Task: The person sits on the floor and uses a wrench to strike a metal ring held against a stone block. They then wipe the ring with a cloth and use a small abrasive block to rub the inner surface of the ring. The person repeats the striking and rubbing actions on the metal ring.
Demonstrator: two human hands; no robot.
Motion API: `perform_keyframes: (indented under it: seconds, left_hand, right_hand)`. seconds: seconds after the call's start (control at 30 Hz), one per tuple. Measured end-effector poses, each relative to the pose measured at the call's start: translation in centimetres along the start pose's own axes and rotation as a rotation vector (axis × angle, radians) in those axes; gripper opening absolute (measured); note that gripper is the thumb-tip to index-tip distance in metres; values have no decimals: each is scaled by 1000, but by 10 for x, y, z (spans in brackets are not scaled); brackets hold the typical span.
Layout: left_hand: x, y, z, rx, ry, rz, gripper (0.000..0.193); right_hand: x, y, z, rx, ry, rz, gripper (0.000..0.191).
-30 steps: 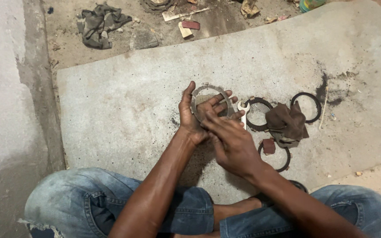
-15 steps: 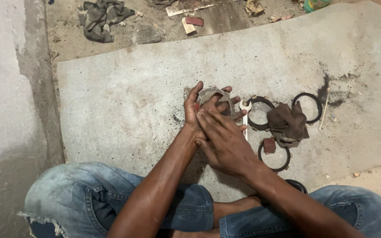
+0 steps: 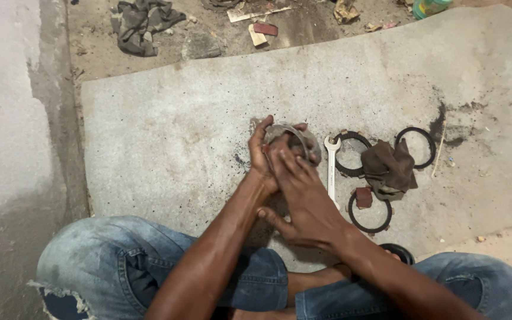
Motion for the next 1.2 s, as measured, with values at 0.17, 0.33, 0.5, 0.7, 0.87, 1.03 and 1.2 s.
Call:
perform_keyframes:
  seconds: [0.17,0.33,0.5,0.7,0.87,1.03,1.2]
  left_hand:
    - [0,2,-1,146,-109,-17,83]
    - [-2,0,-6,108,-233,-42,72]
    - [3,1,0,28,-173,-40,75]
    - [11,0,15,149,-313,-54,75]
    - [11,-4,14,88,-215,-14,66]
    - [7,3,6,149,-282,-96,66]
    - [6,-5,0,80,-215,-85,58]
  right_hand:
    - [3,0,2,35,-13,6,111]
    - [5,-1,5,-28,23,-51,114]
    - [9,-1,2,-86,-4,-7,94]
    - [5,-3,-3,-4,-11,-86,67]
    - [4,3,-6,88,-67,-52,70]
    - [4,7,-2,74,-75,-66,69]
    - [4,8,-4,87,-118,1,74]
Point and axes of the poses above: each hand's wrist, its own x-axis towards the middle knuckle, its own z-axis out of the back of the hand, y = z × x, the point moved 1 cm from there along x, towards the middle knuckle, and after that the axes turned 9 degrees about x, right-handed, at the moved point
